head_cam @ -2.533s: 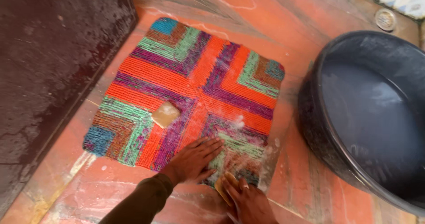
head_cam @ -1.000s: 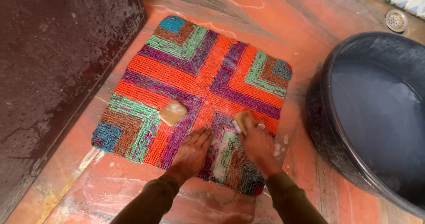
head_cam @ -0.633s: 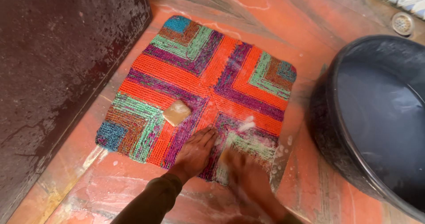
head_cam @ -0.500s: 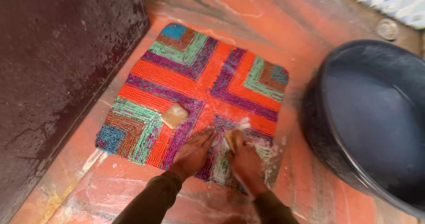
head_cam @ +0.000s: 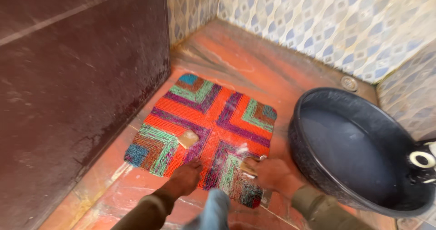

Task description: The person scrubs a colorful woven mat on a tiled floor using a bar of soap and a brush. They repeatedly apply soap, scrub the surface, and rinse the mat with water from a nearby tap.

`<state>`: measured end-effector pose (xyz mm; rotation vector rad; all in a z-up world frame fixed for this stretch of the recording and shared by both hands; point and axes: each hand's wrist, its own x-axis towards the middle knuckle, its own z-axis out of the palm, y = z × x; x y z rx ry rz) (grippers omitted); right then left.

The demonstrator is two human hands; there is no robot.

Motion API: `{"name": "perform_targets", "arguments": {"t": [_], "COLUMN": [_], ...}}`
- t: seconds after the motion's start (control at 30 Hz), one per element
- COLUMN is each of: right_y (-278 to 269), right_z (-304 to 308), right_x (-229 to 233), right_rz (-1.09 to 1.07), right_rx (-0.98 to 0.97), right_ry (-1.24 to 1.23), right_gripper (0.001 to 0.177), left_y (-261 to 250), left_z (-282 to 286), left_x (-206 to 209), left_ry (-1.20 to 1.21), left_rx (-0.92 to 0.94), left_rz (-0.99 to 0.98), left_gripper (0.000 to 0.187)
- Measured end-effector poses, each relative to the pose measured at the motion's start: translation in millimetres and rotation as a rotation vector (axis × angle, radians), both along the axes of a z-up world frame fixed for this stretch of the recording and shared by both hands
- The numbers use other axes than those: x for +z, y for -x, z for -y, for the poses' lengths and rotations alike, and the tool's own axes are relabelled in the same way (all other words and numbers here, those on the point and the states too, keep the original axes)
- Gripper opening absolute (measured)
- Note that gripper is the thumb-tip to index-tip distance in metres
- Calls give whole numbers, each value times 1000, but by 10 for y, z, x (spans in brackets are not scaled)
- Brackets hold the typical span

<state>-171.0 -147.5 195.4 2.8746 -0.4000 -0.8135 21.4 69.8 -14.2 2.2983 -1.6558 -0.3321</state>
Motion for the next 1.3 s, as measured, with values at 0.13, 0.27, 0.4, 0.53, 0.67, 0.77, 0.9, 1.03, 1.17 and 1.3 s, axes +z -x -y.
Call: {"name": "perform_targets", "arguments": {"t": [0.13, 0.27, 0.4, 0.53, 0.67, 0.77, 0.9, 1.03, 1.17, 1.3], "right_y": [21, -35, 24, 106, -43, -195, -487, -829, -1126, -1289], "right_z": [-36, -122, -323, -456, -496, -419, -388, -411, -437, -263], "right_x": [672, 1348, 1832, 2187, 2303, 2272, 2151, 2061, 1670, 1141], "right_rz": [-41, 120, 274, 374, 468, 458, 436, 485, 466, 456], "right_rx": [46, 105, 140, 64, -130, -153, -47, 29, 99, 195], "right_ry": [189, 272, 302, 205, 97, 103, 164, 124, 100, 39], "right_gripper": [64, 60, 62, 66, 64, 65, 65, 61, 59, 57], "left_y": [-273, -706, -1021, -985, -710, -476, -333, -433, -723, -1090], "left_z": [-340, -408, -160, 62, -16, -99, -369, -311, 96, 542], "left_x": [394, 1184, 2060, 2918, 3647, 4012, 4244, 4294, 3890, 3097], "left_ry": [5, -152, -185, -261, -266, -262, -330, -509, -448, -455], "left_rx": [28, 168, 131, 133, 148, 124, 81, 80, 64, -33], "left_rz": [94, 71, 182, 272, 296, 340, 439, 520, 487, 491], "left_gripper": [50, 47, 40, 39, 41, 40, 32, 38, 35, 24]}}
